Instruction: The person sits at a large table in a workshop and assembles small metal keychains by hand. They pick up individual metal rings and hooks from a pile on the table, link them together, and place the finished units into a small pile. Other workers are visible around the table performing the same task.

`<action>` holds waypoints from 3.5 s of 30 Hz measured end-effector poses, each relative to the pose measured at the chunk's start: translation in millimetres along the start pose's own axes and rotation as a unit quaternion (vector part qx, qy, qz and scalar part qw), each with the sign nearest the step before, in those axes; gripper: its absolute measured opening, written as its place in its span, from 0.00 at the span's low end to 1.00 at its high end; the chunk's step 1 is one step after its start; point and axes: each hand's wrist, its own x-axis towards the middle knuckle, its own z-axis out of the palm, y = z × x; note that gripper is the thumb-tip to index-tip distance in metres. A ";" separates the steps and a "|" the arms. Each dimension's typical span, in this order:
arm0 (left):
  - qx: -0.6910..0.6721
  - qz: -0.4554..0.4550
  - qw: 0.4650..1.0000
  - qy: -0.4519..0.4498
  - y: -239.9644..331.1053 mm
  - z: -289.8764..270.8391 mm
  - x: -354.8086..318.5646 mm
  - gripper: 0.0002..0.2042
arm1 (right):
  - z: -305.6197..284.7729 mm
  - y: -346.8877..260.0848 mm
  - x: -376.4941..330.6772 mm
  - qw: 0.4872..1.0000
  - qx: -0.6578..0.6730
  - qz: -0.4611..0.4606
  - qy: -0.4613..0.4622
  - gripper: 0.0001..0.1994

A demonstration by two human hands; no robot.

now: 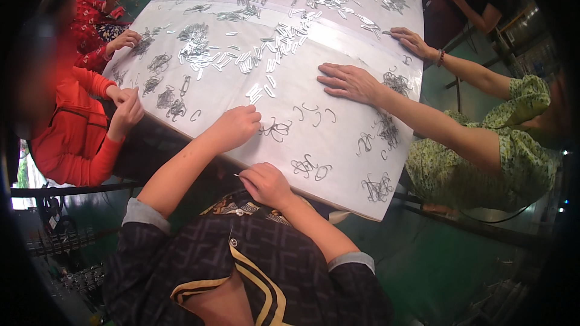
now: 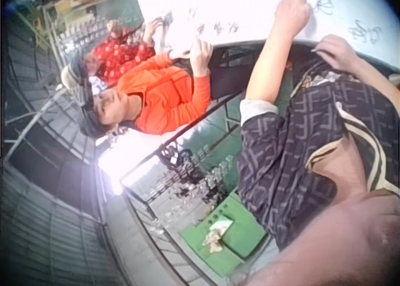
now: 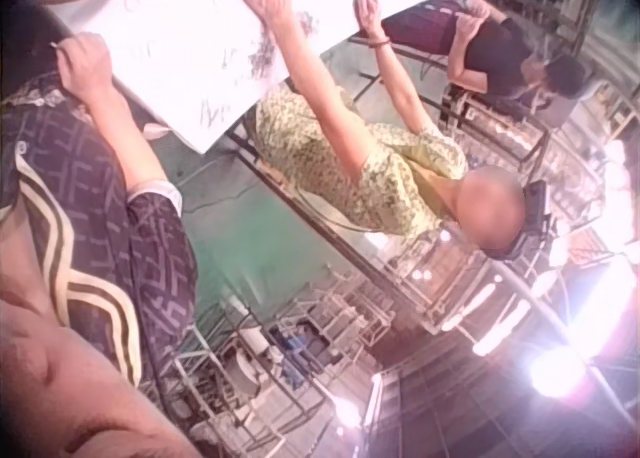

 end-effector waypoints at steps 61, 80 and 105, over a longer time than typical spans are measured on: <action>-0.114 -0.542 0.825 0.110 -30.9 -49.4 -123.8 0.06 | 1.5 0.1 0.6 1.000 -0.010 -0.015 -0.018 0.07; -0.171 -0.242 0.955 -0.002 43.3 3.9 -22.4 0.03 | 1.5 3.5 -6.2 0.999 -0.009 -0.017 -0.029 0.09; 0.140 -0.441 0.886 -0.021 -60.4 -10.2 -94.2 0.05 | -1.5 -0.7 0.3 1.000 0.000 -0.010 -0.011 0.08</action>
